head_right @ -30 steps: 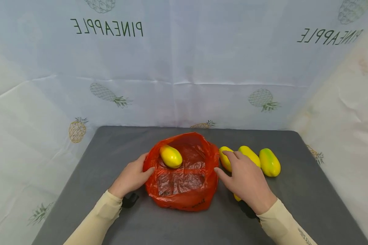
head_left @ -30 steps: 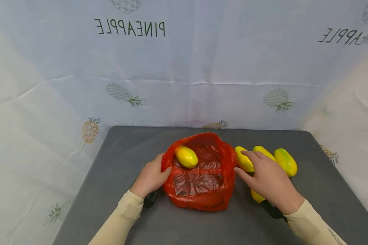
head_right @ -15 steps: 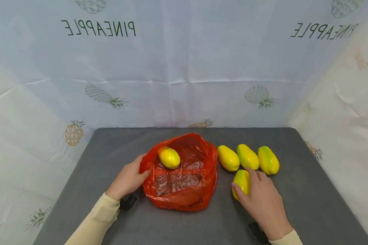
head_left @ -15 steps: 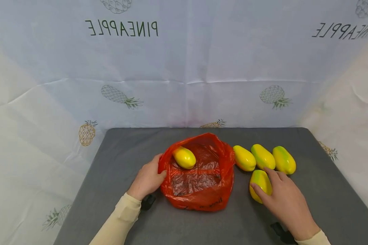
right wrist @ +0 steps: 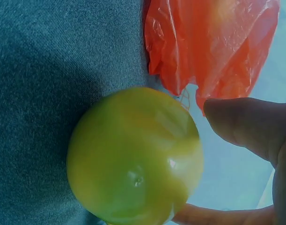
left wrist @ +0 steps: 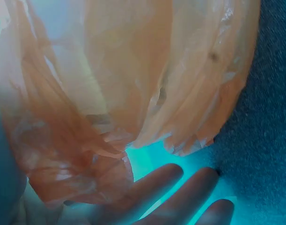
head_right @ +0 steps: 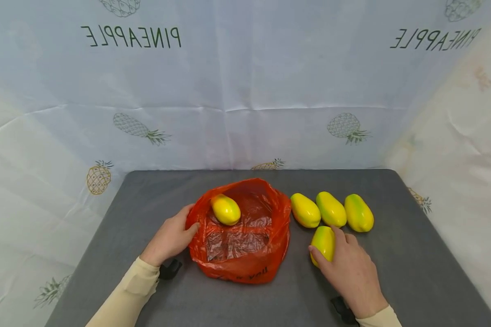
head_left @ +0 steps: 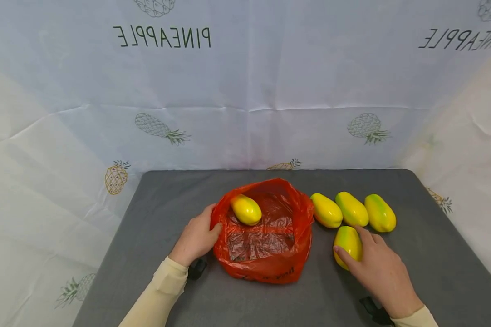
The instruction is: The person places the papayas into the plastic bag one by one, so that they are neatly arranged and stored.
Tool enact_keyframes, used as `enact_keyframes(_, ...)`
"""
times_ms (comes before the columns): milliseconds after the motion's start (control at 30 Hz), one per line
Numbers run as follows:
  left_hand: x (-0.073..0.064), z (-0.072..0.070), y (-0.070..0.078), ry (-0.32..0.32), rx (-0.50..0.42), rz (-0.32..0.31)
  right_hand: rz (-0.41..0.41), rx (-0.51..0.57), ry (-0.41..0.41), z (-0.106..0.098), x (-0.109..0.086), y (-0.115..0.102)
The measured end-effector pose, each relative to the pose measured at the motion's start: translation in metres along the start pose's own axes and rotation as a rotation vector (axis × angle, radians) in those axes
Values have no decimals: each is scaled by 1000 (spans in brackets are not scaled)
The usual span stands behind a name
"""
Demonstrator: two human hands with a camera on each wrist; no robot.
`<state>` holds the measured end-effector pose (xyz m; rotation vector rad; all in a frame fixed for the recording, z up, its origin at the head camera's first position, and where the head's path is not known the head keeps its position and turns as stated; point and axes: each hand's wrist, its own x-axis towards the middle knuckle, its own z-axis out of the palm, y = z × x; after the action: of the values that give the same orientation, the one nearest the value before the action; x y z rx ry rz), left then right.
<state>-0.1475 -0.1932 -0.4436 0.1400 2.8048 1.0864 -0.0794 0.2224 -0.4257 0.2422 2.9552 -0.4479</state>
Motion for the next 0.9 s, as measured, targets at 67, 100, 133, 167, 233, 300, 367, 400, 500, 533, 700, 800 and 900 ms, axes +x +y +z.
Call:
enact_keyframes(67,-1,0,2,-7,-6,5,5,1,-8,0,1,0)
enact_keyframes(100,-1,0,2,-10,-9,6,7,1,-10,1,1,-1)
enact_keyframes(133,-2,0,3,-11,-11,7,8,1,-11,1,1,-1)
enact_keyframes(167,-2,0,4,-10,-12,8,8,2,-10,2,1,-1)
enact_keyframes(233,-3,1,4,-8,-10,8,9,1,-6,3,2,-2)
enact_keyframes(300,-3,1,4,-6,-12,9,7,3,1,4,2,-2)
enact_keyframes(367,-3,1,4,-7,-13,7,0,5,12,5,2,-1)
enact_keyframes(400,-3,1,4,-7,-13,7,-4,6,17,6,2,-1)
enact_keyframes(500,-3,1,5,-4,-15,6,-14,8,26,7,2,0)
enact_keyframes(533,-3,1,5,-3,-14,4,-16,9,27,7,2,0)
enact_keyframes(700,-2,2,5,-2,-9,2,-9,14,8,7,4,-1)
enact_keyframes(800,-2,2,5,-4,0,3,-1,16,-6,8,4,-1)
enact_keyframes(900,-2,2,4,-5,8,3,3,20,-16,8,4,-2)
